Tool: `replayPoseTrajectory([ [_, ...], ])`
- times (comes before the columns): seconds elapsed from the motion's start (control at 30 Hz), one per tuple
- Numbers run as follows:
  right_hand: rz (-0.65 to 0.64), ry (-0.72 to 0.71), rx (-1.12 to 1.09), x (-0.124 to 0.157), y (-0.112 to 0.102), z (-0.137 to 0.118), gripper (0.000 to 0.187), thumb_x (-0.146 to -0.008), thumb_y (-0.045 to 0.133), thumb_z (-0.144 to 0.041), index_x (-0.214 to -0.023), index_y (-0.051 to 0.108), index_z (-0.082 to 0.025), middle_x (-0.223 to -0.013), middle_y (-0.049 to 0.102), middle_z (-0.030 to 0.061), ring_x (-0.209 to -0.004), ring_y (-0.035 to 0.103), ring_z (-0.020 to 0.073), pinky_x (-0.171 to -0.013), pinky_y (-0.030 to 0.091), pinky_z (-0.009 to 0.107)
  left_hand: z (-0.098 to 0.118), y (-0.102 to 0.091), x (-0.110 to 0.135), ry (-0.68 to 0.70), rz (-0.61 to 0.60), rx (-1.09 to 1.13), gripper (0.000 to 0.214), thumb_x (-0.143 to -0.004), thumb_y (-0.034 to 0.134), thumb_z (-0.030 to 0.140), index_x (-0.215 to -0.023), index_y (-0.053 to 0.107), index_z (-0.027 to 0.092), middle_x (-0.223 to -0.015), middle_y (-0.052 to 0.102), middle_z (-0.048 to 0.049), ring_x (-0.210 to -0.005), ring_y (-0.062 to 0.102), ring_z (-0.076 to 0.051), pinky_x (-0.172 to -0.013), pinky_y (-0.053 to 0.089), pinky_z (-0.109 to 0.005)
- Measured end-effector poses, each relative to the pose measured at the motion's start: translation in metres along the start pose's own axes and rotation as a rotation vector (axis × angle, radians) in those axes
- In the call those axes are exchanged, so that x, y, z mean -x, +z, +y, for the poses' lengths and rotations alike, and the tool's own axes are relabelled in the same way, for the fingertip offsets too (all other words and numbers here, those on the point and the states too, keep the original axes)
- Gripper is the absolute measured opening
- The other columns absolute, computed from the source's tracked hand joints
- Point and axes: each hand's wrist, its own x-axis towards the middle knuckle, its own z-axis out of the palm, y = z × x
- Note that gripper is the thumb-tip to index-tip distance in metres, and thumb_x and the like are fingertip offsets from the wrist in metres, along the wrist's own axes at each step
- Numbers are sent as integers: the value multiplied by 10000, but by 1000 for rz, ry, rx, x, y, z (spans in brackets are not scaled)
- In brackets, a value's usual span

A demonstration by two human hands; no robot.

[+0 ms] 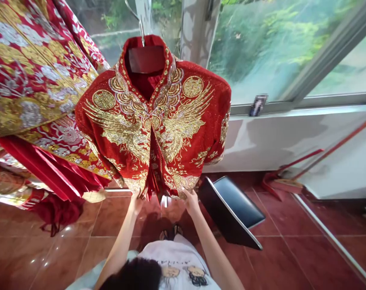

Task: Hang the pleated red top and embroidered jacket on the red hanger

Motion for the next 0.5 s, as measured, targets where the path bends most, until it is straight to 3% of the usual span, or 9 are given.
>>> replayPoseTrajectory([
  [0.13, -47, 5, 30, 27, 8, 9, 409, -461, 811, -300, -772, 601, -139, -684, 657, 29, -618, 620, 142, -598, 500, 257, -13, 5, 17, -106, -57, -15, 190, -567, 797, 103, -647, 627, 127, -612, 622, -7, -578, 582, -87, -547, 451, -177],
  [0.27, -95, -11, 71, 45, 28, 9, 296, -482, 790, -233, -667, 575, -151, -593, 615, 2, -569, 588, 140, -544, 465, 249, -26, 27, 41, -187, -109, -50, 227, -528, 803, 102, -622, 597, 115, -592, 603, -7, -552, 566, -82, -483, 397, -160],
  [0.4, -136, -52, 77, 57, 45, -3, 226, -531, 764, -238, -591, 558, -166, -635, 643, 15, -634, 604, 147, -614, 493, 264, -36, 53, 60, -145, -122, -33, 260, -505, 790, 162, -589, 546, 139, -534, 555, 28, -494, 516, -76, -456, 367, -177],
  [0.5, -180, -62, 65, 64, 50, -13, 236, -520, 795, -245, -655, 622, -158, -753, 696, 45, -732, 641, 178, -725, 525, 310, -39, 65, 72, -69, -84, -1, 299, -489, 792, 188, -616, 522, 169, -509, 533, 62, -462, 490, -71, -465, 371, -189],
])
